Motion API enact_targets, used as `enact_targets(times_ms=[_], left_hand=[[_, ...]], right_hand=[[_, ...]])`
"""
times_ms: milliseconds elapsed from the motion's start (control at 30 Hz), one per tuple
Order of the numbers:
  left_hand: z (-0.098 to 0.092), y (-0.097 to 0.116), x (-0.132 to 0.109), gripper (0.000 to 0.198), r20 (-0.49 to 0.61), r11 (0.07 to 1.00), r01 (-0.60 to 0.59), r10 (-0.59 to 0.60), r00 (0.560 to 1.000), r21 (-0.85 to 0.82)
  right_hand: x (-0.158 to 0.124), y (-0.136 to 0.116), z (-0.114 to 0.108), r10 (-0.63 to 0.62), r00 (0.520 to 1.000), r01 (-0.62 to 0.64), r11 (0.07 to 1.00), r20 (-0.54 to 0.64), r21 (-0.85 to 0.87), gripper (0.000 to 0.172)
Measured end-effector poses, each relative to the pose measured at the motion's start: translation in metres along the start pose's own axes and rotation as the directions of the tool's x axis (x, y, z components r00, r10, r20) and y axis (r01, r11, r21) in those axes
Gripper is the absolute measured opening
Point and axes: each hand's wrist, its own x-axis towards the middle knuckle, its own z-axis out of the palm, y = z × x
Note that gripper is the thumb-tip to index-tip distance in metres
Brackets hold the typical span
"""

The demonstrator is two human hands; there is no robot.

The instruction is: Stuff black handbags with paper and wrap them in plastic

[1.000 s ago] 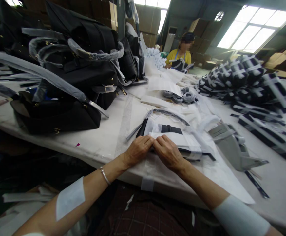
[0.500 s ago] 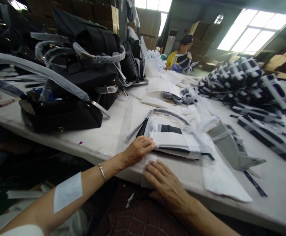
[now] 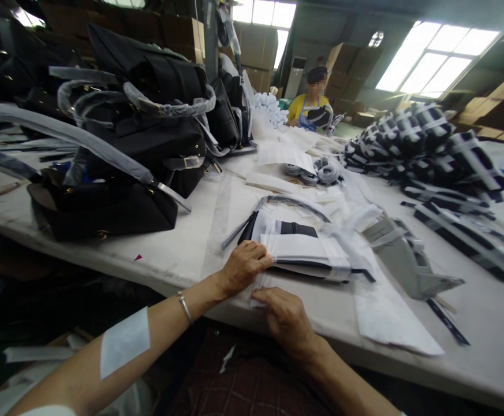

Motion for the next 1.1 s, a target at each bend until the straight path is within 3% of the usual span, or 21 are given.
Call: enact_targets(times_ms=[500, 667, 800, 900, 1033, 1100], left_hand=[[0.002, -0.004, 0.004, 0.019, 0.006, 1.000, 0.012, -0.012, 1.000, -0.008], [-0.003, -0.002, 0.003, 0.016, -0.005, 1.000, 0.013, -0.013, 1.000, -0.018], [-0.006, 0.003, -0.003, 0.009, -0.012, 0.999, 0.014, -0.014, 1.000, -0.039], [-0.014, 0.008, -0.009, 0.014, -0.014, 0.993, 0.053, -0.054, 0.998, -0.105], [-0.027, 0.017, -0.011, 0.028, 0.017, 0.945, 0.192, -0.195, 0.981, -0.264], [-0.029, 0.021, -0.006, 0.026, 0.004, 0.906, 0.281, -0.296, 0.955, -0.317]], right_hand=[[-0.013, -0.025, 0.008, 0.058, 0.998, -0.058, 0.998, -0.020, 0.021, 0.039], [-0.007, -0.022, -0.002, 0.098, 0.993, -0.101, 0.994, 0.059, 0.047, 0.039], [0.018, -0.017, -0.028, 0.195, 0.967, -0.217, 0.967, 0.161, 0.131, 0.028], [0.049, -0.009, -0.049, 0.338, 0.911, -0.384, 0.905, 0.238, 0.184, 0.018], [0.091, 0.015, -0.067, 0.479, 0.839, -0.536, 0.811, 0.258, 0.235, 0.025], [0.108, 0.032, -0.069, 0.517, 0.812, -0.576, 0.785, 0.270, 0.229, 0.024]])
